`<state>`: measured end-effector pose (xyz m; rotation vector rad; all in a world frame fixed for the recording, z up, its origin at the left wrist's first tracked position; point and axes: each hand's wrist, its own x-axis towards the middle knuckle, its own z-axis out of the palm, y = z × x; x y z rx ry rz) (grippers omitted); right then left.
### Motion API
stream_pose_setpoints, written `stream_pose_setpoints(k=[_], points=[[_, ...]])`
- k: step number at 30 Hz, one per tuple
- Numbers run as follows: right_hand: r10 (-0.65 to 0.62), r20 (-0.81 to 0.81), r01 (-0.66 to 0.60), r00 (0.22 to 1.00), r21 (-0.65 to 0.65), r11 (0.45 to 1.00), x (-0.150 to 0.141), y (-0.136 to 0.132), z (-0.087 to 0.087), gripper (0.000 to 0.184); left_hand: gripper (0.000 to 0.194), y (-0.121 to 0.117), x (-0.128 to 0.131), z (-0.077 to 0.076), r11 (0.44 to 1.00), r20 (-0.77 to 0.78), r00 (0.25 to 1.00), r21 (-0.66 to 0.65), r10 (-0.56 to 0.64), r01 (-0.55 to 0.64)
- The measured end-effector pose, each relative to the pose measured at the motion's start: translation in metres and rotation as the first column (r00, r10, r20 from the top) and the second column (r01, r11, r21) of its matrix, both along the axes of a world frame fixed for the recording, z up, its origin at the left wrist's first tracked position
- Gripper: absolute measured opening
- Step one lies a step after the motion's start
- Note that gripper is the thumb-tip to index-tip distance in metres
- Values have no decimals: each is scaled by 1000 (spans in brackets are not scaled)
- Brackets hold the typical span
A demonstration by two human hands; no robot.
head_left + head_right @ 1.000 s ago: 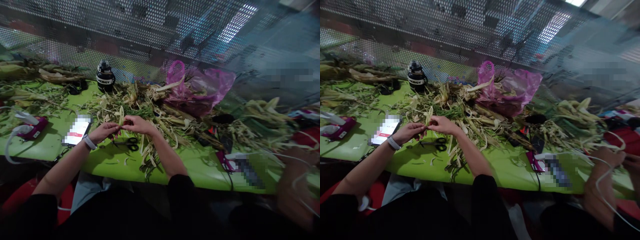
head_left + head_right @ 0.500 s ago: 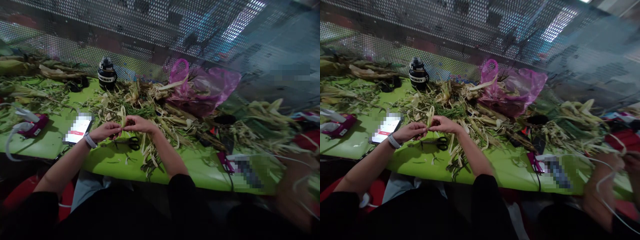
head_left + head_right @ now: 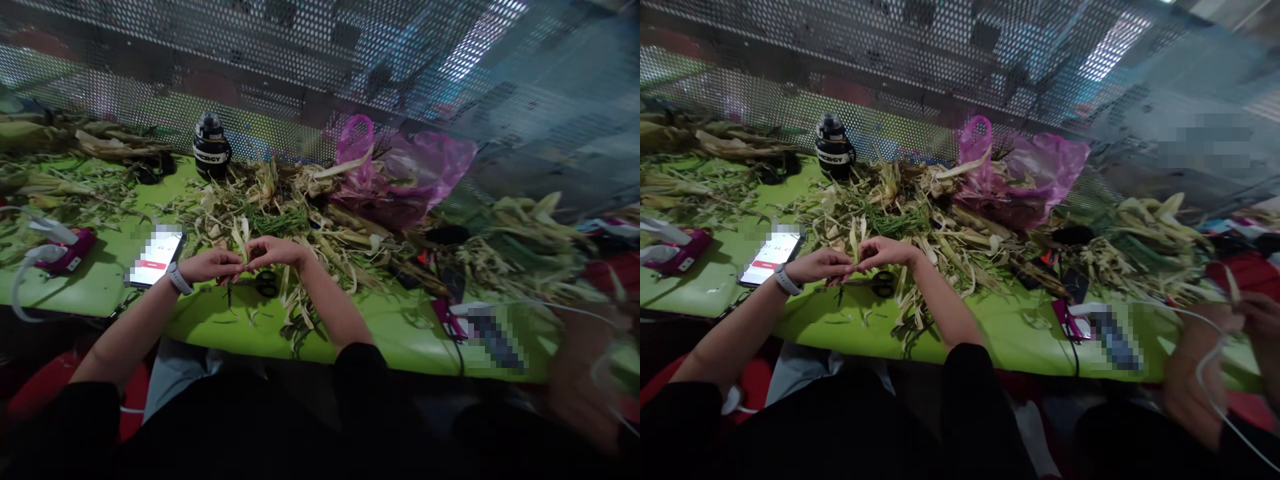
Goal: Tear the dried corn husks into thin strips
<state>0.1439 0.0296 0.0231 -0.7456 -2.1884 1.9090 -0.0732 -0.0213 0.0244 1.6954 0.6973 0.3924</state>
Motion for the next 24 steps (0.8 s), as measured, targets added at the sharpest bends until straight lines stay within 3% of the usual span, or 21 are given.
stream_pose_setpoints(k=[6, 11, 17, 24], points=[[-50, -44, 48, 998, -44, 998, 7, 0, 8, 35, 37, 0, -2, -4, 997, 42, 996, -42, 73, -71], [-151, -80, 161, 985, 135, 978, 11, 0, 16, 30, 36, 1, -2, -9, 986, 94, 984, -83, 150, -142], [-163, -16, 158, 987, 344, 926, 8, -8, 24, 32, 35, 3, -2, -10, 976, 133, 969, -103, 207, -194], [-256, -87, 270, 963, 370, 889, 2, -15, 27, 35, 34, 4, -1, -13, 959, 191, 943, -130, 273, -251]])
